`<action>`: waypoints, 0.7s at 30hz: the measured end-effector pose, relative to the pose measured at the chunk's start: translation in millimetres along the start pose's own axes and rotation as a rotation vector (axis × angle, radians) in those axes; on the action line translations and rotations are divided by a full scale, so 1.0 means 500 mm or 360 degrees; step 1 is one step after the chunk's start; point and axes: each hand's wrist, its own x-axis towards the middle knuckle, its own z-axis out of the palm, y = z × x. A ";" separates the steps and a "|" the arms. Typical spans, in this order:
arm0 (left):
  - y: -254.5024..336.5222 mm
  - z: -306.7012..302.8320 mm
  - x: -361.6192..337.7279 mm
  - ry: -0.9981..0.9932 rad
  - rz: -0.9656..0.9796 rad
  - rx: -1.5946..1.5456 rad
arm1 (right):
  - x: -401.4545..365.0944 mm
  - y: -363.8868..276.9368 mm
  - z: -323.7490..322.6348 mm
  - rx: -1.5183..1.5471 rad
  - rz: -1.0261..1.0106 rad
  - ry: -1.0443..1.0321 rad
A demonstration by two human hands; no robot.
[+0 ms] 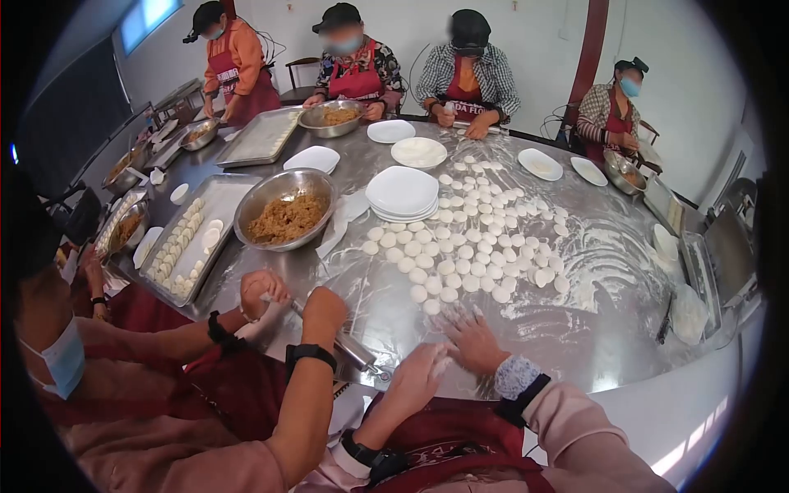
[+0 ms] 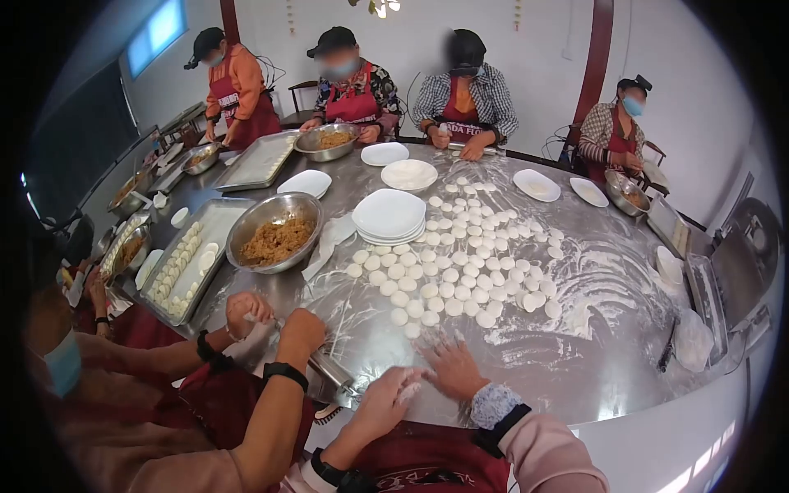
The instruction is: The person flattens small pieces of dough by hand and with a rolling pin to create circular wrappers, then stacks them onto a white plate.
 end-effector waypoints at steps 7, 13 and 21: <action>-0.094 0.032 0.292 0.0748 -0.0071 0.0142 | -0.051 0.038 -0.046 0.0337 0.0269 0.0068; -0.334 -0.063 0.471 0.1093 -0.0415 0.1153 | -0.250 0.093 -0.056 0.0410 0.0696 0.0284; -0.342 0.036 0.430 0.0534 -0.0607 0.1436 | -0.288 0.086 -0.073 0.0291 0.0902 0.0259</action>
